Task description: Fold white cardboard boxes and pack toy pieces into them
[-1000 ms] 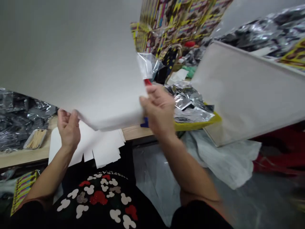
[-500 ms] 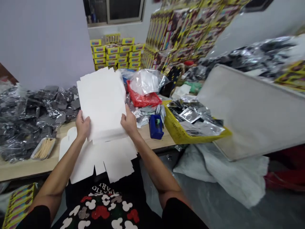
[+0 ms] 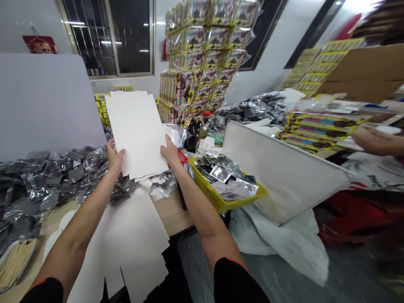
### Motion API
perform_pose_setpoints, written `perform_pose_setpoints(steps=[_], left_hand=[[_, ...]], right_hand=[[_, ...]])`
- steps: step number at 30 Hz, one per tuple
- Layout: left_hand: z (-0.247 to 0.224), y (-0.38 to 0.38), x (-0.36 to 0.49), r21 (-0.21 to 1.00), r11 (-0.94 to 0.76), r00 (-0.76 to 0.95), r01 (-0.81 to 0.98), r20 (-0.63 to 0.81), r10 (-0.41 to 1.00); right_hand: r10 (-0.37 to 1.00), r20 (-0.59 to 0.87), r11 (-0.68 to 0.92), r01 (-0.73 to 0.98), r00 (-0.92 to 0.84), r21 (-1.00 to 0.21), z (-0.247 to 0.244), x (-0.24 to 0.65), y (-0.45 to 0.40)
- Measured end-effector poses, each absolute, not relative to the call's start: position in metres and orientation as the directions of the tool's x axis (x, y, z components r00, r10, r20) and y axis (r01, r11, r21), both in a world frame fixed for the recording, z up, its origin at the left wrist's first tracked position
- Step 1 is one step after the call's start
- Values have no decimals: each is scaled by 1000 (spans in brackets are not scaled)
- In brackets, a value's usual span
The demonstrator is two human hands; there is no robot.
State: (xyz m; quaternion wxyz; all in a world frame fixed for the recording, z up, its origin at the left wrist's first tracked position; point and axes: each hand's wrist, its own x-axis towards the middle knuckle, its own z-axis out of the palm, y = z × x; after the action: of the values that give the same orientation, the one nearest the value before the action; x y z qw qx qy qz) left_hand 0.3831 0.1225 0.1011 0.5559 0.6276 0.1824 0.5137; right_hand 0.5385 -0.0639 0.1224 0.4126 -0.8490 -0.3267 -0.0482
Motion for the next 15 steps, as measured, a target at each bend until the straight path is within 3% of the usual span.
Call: perform_pose_setpoints(steps=[4, 7, 9, 13, 15], left_hand=[[111, 121, 407, 899, -186, 424, -397, 360, 831], [112, 117, 392, 896, -151, 511, -418, 369, 776], [110, 115, 364, 909, -172, 582, -380, 380, 719], [102, 109, 272, 924, -314, 619, -217, 379, 688], [99, 95, 210, 916, -377, 577, -141, 385, 720]], right_hand=[[459, 231, -524, 471, 858, -709, 127, 572, -66], [501, 178, -494, 449, 847, -744, 119, 578, -88], [559, 201, -380, 464, 805, -800, 112, 569, -109], [688, 390, 61, 486, 612, -872, 101, 520, -138], [737, 405, 119, 484, 542, -867, 95, 479, -143]])
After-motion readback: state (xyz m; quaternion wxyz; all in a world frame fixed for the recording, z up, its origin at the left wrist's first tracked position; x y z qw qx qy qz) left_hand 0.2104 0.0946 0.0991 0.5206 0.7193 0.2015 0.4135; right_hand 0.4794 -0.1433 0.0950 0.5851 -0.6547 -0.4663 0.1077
